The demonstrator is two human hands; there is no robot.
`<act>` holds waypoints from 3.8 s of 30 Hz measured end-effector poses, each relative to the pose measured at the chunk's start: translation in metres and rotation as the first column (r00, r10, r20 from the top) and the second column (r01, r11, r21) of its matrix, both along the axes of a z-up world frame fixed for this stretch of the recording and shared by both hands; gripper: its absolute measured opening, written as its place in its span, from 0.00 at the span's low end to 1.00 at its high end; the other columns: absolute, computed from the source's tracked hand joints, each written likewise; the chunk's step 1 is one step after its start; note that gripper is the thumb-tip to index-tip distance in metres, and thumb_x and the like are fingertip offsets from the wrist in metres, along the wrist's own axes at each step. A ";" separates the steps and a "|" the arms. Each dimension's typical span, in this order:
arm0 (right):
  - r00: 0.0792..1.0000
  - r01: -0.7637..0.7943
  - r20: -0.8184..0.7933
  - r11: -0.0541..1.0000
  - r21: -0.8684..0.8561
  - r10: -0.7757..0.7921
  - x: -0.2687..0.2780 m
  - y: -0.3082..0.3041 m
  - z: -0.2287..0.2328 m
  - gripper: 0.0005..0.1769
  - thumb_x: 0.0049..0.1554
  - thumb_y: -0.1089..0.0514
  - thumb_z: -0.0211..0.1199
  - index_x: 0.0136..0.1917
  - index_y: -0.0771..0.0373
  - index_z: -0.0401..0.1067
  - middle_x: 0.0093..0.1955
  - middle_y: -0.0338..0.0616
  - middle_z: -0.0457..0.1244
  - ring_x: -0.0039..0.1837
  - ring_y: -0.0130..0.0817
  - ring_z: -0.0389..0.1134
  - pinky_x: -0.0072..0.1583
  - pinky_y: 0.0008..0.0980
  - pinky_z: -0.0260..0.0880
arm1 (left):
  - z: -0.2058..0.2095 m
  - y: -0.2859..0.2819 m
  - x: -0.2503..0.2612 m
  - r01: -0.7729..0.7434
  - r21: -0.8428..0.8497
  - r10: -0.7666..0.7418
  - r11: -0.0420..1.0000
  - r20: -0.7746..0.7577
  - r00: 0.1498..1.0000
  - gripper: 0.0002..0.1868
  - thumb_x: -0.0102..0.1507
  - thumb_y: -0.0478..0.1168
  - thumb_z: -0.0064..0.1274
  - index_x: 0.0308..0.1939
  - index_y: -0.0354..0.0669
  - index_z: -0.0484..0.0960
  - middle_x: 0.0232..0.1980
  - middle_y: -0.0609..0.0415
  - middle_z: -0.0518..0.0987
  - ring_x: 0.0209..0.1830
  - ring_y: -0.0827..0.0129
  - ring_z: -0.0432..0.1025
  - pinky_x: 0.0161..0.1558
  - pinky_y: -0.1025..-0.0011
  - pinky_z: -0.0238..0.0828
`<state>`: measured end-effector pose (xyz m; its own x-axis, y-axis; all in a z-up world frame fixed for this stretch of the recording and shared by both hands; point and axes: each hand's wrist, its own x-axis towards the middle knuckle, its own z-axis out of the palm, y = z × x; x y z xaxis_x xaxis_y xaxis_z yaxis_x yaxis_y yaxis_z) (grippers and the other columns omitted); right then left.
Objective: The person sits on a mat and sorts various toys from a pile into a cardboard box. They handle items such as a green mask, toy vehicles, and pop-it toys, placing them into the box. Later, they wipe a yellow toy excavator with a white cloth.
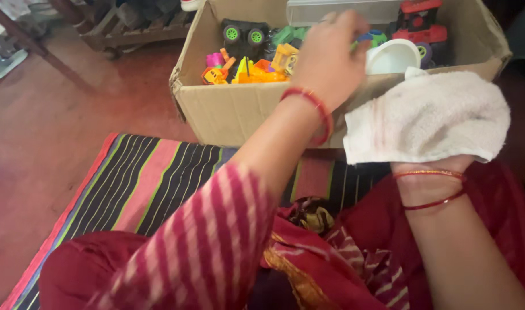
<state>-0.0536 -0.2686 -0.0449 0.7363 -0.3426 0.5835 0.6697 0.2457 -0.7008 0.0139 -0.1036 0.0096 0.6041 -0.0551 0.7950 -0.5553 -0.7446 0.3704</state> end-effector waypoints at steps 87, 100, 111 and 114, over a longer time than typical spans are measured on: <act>0.953 -0.284 -0.166 0.941 -0.183 0.255 -0.053 0.083 -0.017 0.21 0.67 0.52 0.54 0.66 0.69 0.66 0.63 0.46 0.64 0.62 0.35 0.66 0.63 0.37 0.68 | -0.090 0.042 -0.114 -0.470 -0.874 -0.185 0.123 -0.486 0.854 0.25 0.67 0.56 0.46 0.36 0.34 0.82 0.36 0.48 0.84 0.34 0.64 0.76 0.39 0.64 0.75; 0.414 -0.469 -0.675 0.778 0.417 0.611 -0.013 0.071 -0.034 0.16 0.62 0.49 0.59 0.52 0.63 0.75 0.45 0.41 0.70 0.46 0.33 0.71 0.50 0.33 0.70 | -0.038 0.016 -0.150 -0.426 -0.429 -0.148 0.797 -0.822 0.550 0.51 0.64 0.74 0.18 0.49 0.34 0.85 0.48 0.30 0.83 0.55 0.38 0.75 0.58 0.55 0.66; 0.557 -0.517 -0.695 0.845 0.139 0.455 -0.025 0.097 -0.046 0.20 0.66 0.50 0.53 0.55 0.69 0.77 0.49 0.51 0.69 0.48 0.36 0.68 0.48 0.36 0.67 | -0.030 0.034 -0.145 -0.539 -0.290 -0.022 0.790 -0.893 0.449 0.44 0.67 0.71 0.32 0.32 0.33 0.87 0.32 0.37 0.83 0.34 0.59 0.75 0.43 0.62 0.69; 0.148 -0.548 -0.424 0.431 0.717 0.894 -0.014 0.083 -0.065 0.24 0.61 0.40 0.51 0.55 0.63 0.70 0.50 0.46 0.70 0.50 0.37 0.73 0.53 0.35 0.73 | -0.036 0.016 -0.148 -0.498 -0.484 -0.106 0.719 -0.785 0.610 0.32 0.63 0.61 0.49 0.31 0.30 0.86 0.30 0.40 0.85 0.30 0.59 0.78 0.38 0.63 0.74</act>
<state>-0.0674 -0.1853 -0.1100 0.7769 0.5841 -0.2352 -0.6128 0.6156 -0.4954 -0.1345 -0.0878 -0.0265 0.8857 0.4423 -0.1411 0.2606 -0.2220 0.9396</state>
